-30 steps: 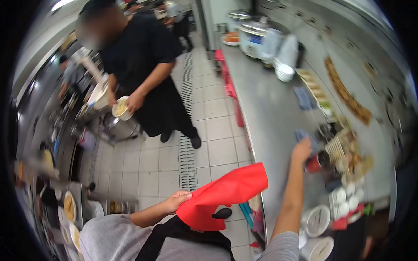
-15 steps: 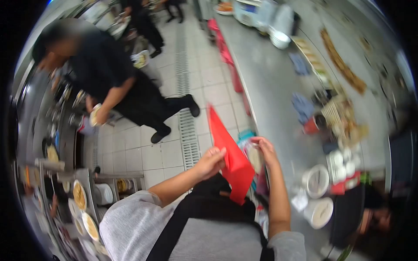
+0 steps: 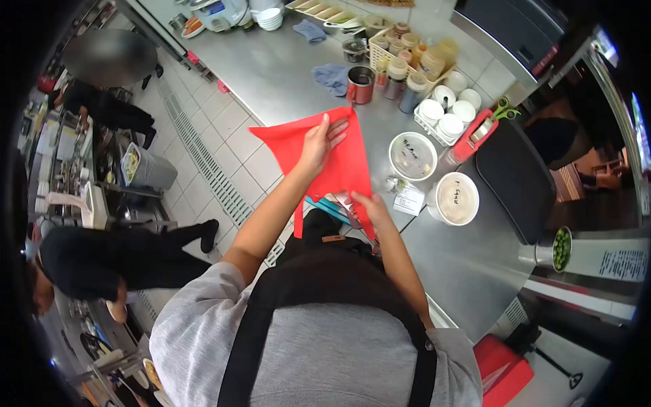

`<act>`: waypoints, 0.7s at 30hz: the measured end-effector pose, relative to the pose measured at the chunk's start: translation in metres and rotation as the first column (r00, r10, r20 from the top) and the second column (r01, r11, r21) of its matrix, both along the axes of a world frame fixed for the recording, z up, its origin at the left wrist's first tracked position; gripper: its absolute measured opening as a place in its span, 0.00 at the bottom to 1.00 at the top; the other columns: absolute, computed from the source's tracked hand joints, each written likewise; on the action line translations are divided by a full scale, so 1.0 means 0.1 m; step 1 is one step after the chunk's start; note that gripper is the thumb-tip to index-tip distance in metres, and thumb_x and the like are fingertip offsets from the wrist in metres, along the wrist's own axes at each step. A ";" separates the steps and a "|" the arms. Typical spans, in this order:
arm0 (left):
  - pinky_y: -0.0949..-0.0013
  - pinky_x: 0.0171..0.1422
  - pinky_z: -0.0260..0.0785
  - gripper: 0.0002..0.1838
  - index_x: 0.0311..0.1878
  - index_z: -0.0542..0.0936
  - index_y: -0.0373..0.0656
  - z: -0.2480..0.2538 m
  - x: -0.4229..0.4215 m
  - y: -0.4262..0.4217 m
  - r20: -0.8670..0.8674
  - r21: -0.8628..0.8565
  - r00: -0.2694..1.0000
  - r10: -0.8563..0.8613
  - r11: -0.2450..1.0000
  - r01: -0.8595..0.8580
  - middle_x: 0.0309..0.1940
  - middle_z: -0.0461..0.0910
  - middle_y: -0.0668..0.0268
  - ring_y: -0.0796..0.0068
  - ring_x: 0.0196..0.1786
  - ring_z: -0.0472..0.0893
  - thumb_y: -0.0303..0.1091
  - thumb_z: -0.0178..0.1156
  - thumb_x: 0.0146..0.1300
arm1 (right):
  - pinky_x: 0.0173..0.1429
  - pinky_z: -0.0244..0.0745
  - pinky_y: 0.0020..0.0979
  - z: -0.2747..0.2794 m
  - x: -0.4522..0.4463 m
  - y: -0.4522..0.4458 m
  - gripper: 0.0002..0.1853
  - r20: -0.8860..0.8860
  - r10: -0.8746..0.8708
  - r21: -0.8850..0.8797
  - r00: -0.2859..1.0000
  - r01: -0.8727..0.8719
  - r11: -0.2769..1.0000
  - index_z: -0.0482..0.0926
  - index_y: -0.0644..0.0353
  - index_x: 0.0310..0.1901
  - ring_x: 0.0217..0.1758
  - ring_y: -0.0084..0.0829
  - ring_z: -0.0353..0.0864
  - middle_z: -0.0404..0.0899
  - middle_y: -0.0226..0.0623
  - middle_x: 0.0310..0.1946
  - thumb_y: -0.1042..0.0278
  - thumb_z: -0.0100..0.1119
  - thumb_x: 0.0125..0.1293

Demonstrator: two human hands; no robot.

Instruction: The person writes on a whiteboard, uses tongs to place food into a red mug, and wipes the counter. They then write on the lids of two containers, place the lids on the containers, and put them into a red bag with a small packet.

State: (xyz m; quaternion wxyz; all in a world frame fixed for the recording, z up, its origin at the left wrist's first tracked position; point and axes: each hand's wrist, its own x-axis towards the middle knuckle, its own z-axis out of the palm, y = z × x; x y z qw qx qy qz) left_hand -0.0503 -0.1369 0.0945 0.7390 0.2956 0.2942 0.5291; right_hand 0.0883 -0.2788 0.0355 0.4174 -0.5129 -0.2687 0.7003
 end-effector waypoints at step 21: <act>0.38 0.69 0.32 0.41 0.67 0.57 0.65 -1.19 -0.20 0.28 -0.848 0.291 0.003 0.529 0.461 0.838 0.70 0.46 0.61 0.53 0.72 0.45 0.67 0.51 0.50 | 0.29 0.71 0.27 -0.67 -0.20 0.39 0.13 0.800 -0.159 0.215 0.579 -0.029 0.976 0.77 0.63 0.24 0.22 0.26 0.77 0.78 0.37 0.19 0.62 0.69 0.49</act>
